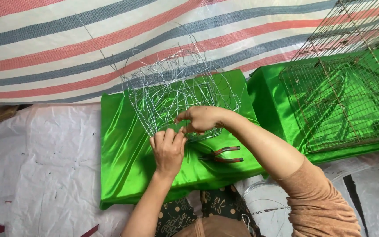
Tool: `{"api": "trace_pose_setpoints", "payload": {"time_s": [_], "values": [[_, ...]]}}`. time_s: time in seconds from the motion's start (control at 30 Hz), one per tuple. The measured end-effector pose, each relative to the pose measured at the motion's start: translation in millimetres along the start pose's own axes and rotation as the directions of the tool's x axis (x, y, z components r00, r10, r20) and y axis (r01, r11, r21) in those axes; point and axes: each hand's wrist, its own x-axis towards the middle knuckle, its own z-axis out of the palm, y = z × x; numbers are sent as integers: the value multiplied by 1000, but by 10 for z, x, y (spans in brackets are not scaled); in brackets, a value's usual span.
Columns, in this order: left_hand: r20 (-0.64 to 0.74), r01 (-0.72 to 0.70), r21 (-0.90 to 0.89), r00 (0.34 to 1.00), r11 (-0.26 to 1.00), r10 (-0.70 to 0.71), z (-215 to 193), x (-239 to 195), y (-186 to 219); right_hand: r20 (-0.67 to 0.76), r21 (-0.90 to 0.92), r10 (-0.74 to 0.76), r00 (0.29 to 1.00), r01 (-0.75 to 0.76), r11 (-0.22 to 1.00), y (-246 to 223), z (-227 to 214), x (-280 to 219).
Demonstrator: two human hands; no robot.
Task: The person weaves and twists thin wire strands around a rectangular wire frame placed on a green satin-covered table, bending the wires by hand to secure them to the frame, and occasionally uses pliers to grip and twist the wire ends. The wire structure gradually takes shape as they work around its edges.
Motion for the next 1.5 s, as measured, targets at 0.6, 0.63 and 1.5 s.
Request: {"api": "trace_pose_setpoints", "payload": {"time_s": [0.6, 0.63, 1.5], "values": [[-72, 30, -39, 997, 999, -32, 90, -7, -62, -359, 523, 37, 933, 168, 836, 528, 484, 294], [-71, 31, -35, 997, 999, -34, 73, 9, -57, -356, 523, 35, 934, 168, 836, 539, 483, 335], [189, 28, 100, 981, 995, -46, 100, 3, -337, -353, 431, 50, 934, 115, 895, 453, 377, 758]]}}
